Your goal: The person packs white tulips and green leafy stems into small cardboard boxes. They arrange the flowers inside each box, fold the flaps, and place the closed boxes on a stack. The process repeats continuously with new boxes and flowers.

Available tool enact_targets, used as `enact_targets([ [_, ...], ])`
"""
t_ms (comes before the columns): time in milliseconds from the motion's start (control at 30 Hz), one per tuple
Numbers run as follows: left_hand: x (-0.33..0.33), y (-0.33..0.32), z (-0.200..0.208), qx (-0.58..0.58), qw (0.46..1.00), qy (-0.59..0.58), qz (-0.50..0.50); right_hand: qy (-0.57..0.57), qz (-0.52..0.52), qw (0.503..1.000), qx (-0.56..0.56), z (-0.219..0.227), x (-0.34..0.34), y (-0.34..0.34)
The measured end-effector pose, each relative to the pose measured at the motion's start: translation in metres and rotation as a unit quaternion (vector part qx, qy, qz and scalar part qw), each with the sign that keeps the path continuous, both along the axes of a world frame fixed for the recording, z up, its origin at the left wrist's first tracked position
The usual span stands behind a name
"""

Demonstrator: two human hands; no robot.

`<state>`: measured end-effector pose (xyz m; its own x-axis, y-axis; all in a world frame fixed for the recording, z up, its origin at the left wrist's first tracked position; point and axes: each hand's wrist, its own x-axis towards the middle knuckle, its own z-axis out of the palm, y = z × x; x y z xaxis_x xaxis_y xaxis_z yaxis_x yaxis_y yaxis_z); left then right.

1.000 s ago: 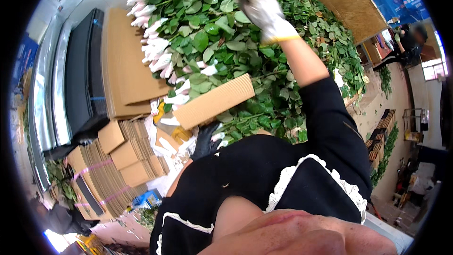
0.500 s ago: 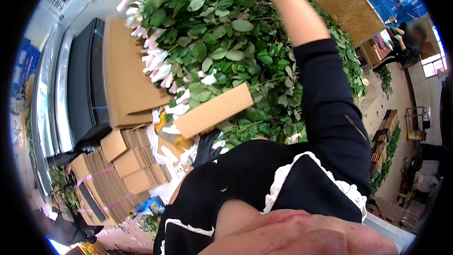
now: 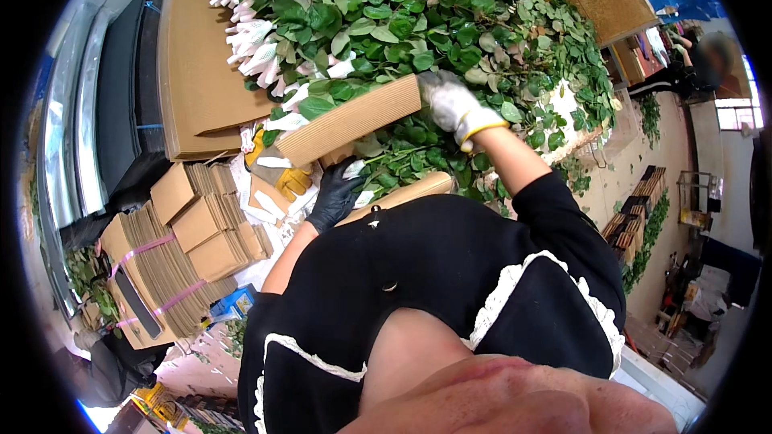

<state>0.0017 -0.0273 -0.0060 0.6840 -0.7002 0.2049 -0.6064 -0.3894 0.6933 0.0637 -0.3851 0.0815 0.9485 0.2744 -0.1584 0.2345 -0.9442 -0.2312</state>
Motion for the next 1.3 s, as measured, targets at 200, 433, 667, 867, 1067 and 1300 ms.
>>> enact_targets([
  [200,-0.010,0.014,-0.016,-0.060,0.995,0.058,0.053,-0.310,-0.111,0.939,0.104,0.145,0.108,0.040],
  [433,-0.010,0.011,-0.009,-0.078,0.991,0.101,0.039,-0.286,-0.086,0.954,-0.004,0.101,0.252,0.051],
  [667,-0.004,0.008,0.010,-0.047,0.995,0.077,0.040,-0.308,-0.097,0.947,0.001,0.193,0.163,0.077],
  [867,0.000,0.008,-0.013,-0.102,0.987,0.111,0.055,-0.161,-0.117,0.979,-0.036,0.103,0.225,0.056],
  [1067,-0.007,0.018,-0.011,-0.099,0.979,0.166,0.058,-0.447,-0.002,0.894,0.041,0.192,0.090,0.023],
  [1300,0.007,0.003,0.004,-0.027,0.999,0.015,0.007,0.039,-0.038,0.998,0.009,-0.011,-0.016,0.011],
])
